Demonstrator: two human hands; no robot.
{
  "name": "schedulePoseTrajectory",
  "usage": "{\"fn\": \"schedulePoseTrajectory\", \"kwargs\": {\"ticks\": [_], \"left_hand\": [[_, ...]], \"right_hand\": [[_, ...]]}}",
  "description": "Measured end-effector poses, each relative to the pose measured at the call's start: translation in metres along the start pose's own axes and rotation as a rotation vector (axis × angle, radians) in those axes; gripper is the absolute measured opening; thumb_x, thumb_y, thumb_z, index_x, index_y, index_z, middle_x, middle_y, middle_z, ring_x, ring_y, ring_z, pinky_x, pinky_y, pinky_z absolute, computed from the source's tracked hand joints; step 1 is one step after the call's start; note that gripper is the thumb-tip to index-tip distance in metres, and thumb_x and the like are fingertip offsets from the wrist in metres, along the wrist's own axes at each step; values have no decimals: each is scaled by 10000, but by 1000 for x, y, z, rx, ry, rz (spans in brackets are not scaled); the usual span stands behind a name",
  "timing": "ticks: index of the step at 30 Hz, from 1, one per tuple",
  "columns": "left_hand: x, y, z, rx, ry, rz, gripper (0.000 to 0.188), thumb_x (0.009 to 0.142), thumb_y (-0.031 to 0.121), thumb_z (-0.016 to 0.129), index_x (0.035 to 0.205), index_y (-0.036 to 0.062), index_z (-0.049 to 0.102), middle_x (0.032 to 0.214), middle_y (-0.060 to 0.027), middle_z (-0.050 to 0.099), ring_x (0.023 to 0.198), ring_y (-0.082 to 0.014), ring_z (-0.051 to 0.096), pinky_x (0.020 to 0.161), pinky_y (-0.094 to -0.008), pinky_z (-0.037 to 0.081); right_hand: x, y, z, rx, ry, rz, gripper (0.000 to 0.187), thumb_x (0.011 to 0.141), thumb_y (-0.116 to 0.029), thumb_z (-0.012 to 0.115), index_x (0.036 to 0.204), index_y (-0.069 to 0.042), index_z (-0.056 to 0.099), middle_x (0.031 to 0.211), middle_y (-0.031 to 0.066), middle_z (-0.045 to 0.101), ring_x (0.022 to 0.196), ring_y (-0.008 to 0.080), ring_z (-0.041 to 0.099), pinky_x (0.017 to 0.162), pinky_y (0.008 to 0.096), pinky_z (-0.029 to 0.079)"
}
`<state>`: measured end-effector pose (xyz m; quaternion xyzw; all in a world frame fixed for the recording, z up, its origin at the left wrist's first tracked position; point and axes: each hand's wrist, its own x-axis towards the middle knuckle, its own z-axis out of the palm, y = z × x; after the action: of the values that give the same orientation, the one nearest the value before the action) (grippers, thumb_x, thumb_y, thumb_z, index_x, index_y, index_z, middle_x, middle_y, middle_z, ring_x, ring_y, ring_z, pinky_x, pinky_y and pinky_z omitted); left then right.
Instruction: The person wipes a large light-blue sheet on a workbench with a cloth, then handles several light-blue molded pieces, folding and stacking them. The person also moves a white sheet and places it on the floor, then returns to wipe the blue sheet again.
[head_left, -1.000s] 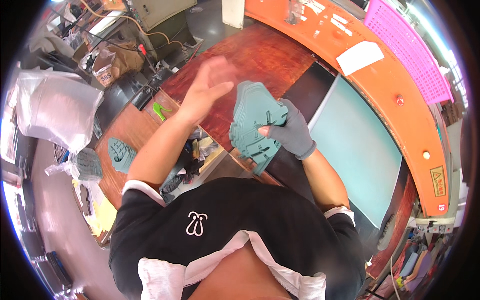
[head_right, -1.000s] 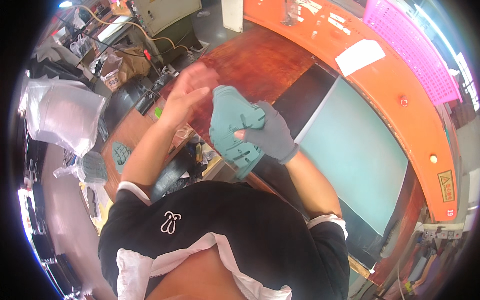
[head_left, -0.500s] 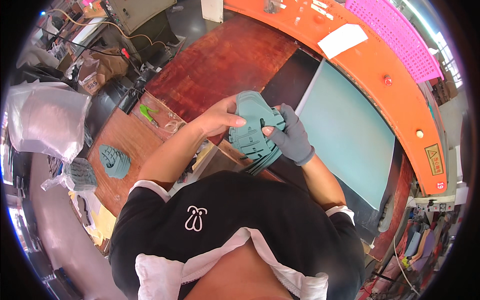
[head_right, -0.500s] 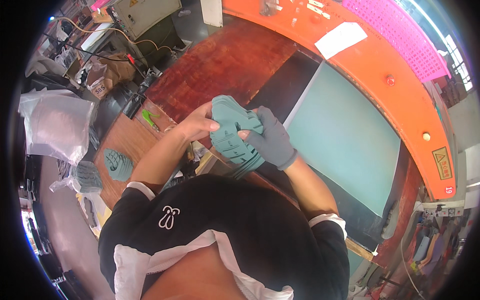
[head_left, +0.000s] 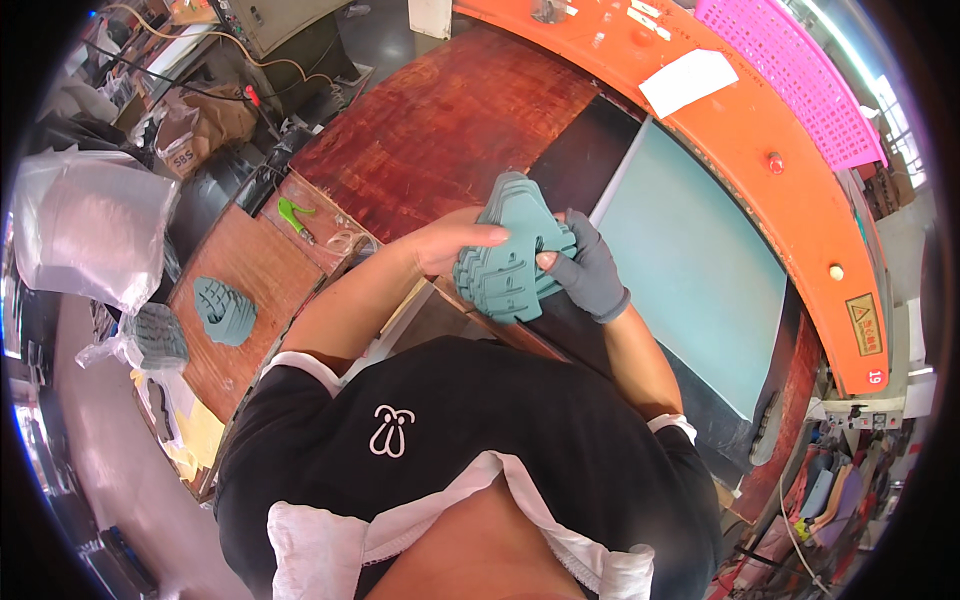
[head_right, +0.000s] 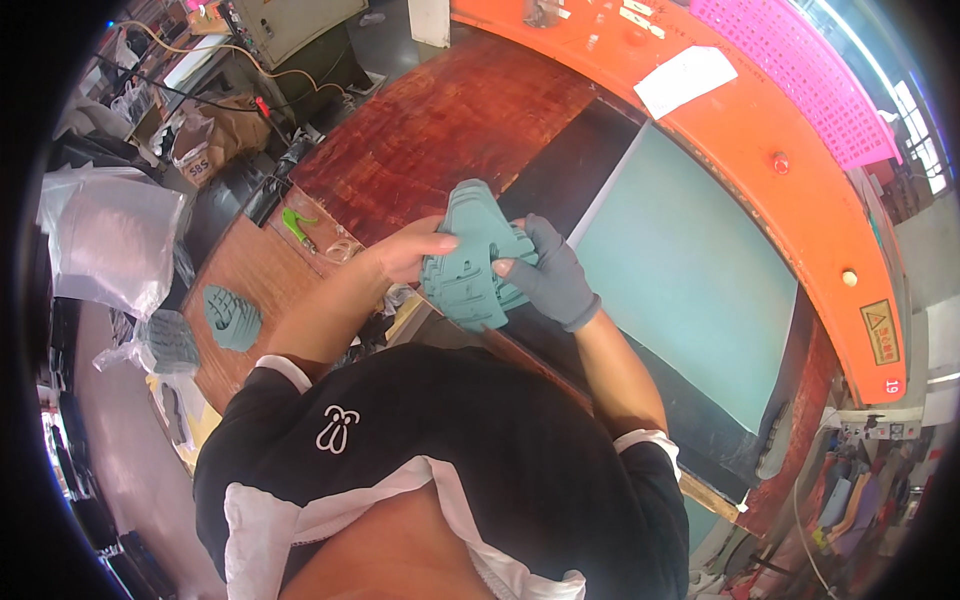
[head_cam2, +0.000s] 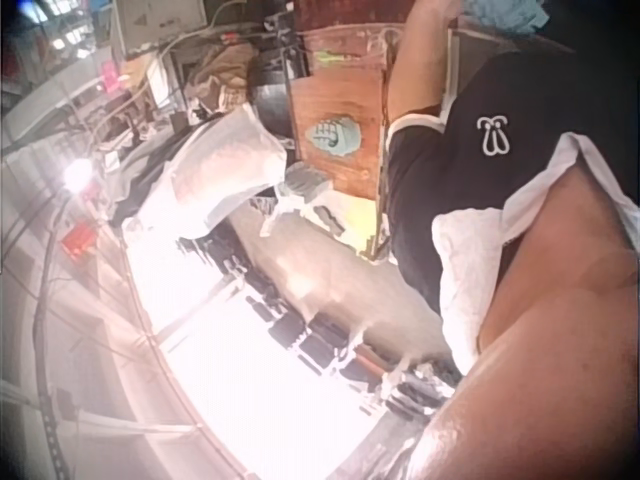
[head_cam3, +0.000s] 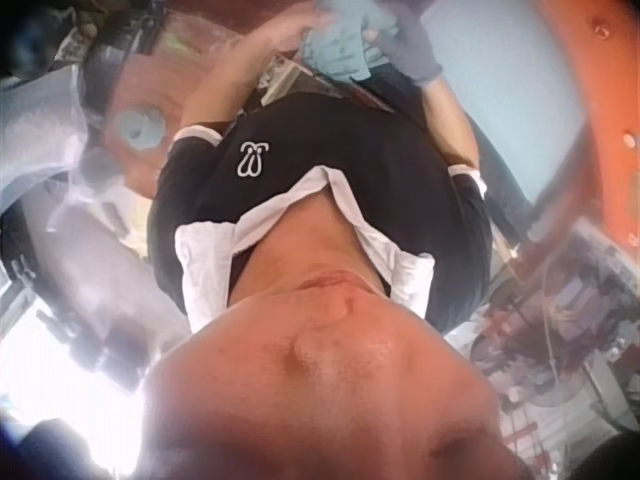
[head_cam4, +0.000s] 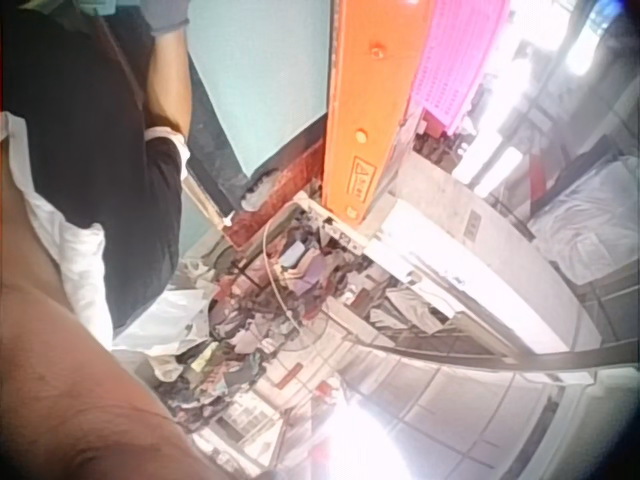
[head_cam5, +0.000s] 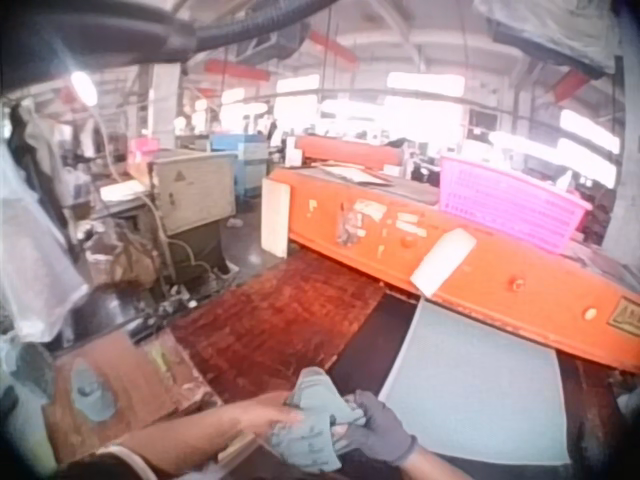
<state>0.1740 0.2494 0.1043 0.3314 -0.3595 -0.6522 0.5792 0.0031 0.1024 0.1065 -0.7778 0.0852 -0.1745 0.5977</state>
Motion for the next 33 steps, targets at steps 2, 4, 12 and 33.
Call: {"fn": "schedulePoseTrajectory", "kwargs": {"ticks": [2, 4, 12, 33], "left_hand": [[-3, -10, -8, -143, -104, 67, 760, 778, 439, 661, 1334, -3, 390, 1319, -123, 461, 1202, -240, 455, 1002, -398, 364], [-6, -23, -17, -169, -135, 17, 776, 786, 474, 638, 1348, 10, 374, 1334, -123, 452, 1211, -254, 452, 1009, -415, 357], [-16, -65, -13, -559, -165, 35, 902, 797, 666, 477, 1415, 43, 268, 1421, -147, 356, 1292, -305, 372, 1070, -472, 272], [5, -13, 29, 568, 248, 135, 704, 674, 250, 769, 1259, 28, 446, 1131, -78, 542, 1095, -193, 510, 941, -367, 404]], "right_hand": [[0, 2, -2, -6, -23, -38, 410, 782, -202, 689, 1100, -19, 507, 954, 51, 559, 909, 123, 529, 794, 290, 446], [0, 5, -4, 0, -39, -8, 421, 779, -197, 691, 1113, -17, 511, 953, 53, 557, 915, 117, 524, 799, 287, 444], [6, 18, -6, 152, -25, 23, 437, 792, -168, 680, 1160, -5, 509, 932, 26, 580, 870, 115, 548, 780, 272, 453], [31, -7, 18, 63, -35, -193, 776, 616, -260, 790, 1265, -60, 414, 1228, 131, 461, 1120, 248, 467, 930, 374, 389]]}}
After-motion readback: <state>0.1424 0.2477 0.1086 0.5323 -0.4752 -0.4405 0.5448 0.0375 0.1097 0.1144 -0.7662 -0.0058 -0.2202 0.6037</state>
